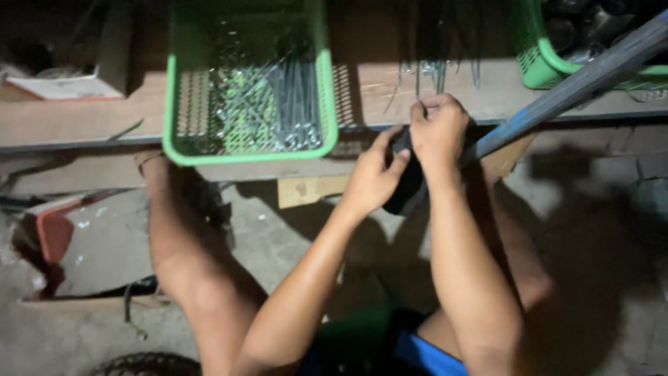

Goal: Cleaning metal motorcycle spokes individually with a cloth

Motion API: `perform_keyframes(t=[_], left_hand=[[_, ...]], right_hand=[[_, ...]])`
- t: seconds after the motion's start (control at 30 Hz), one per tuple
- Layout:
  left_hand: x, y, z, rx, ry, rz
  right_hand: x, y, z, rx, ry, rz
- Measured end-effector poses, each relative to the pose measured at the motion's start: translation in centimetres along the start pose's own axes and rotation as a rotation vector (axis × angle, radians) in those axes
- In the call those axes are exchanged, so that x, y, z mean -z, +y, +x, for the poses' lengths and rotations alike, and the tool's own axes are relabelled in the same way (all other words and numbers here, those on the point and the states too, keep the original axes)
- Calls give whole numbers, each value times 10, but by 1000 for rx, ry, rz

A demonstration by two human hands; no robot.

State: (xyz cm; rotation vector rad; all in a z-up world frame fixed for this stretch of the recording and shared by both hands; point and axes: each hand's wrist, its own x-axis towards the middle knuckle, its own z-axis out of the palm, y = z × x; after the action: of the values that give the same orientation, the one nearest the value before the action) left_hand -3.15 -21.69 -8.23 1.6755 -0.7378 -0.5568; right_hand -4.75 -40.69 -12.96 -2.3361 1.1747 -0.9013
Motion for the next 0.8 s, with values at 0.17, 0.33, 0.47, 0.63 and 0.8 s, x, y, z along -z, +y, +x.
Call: perform_keyframes(t=[0.17, 0.33, 0.47, 0.63, 0.8], left_hand=[[-4, -30, -9, -20, 77, -78], [-9, -34, 6, 0, 95, -123], [-21, -33, 20, 62, 92, -194], [-16, -12, 25, 57, 80, -197], [-11, 4, 23, 57, 72, -189]], right_hand=[[12, -20, -9, 17, -30, 38], [7, -6, -12, 1, -32, 49], [4, 8, -28, -43, -87, 146], [14, -2, -36, -99, -164, 172], [13, -10, -41, -116, -194, 340]])
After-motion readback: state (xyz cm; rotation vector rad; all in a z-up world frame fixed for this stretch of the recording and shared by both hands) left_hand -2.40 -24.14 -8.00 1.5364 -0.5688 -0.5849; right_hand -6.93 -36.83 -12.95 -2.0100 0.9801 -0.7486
